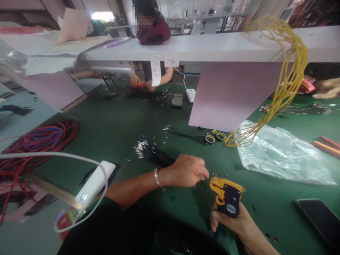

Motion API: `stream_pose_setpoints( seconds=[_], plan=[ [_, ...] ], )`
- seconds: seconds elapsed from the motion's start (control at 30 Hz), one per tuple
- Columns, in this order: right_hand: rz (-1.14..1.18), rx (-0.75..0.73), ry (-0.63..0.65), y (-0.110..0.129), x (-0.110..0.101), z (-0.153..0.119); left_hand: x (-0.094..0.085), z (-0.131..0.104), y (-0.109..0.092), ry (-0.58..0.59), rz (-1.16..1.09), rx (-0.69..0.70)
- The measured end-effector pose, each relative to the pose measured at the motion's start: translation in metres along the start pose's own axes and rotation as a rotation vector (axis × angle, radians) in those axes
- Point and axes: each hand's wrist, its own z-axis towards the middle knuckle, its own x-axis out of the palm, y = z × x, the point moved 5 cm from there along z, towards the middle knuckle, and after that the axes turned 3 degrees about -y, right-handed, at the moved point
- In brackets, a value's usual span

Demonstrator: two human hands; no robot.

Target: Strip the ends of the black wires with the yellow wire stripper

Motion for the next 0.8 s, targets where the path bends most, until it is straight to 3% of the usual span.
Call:
stream_pose_setpoints(
  seconds=[0.23, 0.47, 0.8],
  plan=[
    [0.039, -0.008, -0.008, -0.008, 0.0, 0.001, 0.0, 0.0, -0.001, 0.02, 0.004, 0.006],
    [0.059, -0.038, -0.114, 0.004, 0.007, -0.007, 0.0, 0.0, -0.002, 0.023, 0.008, 0.032],
    [0.008, -0.057, -0.145, 0.001, 0.007, -0.006, -0.002, 0.0, -0.004, 0.047, 0.03, 0.057]
  ],
)
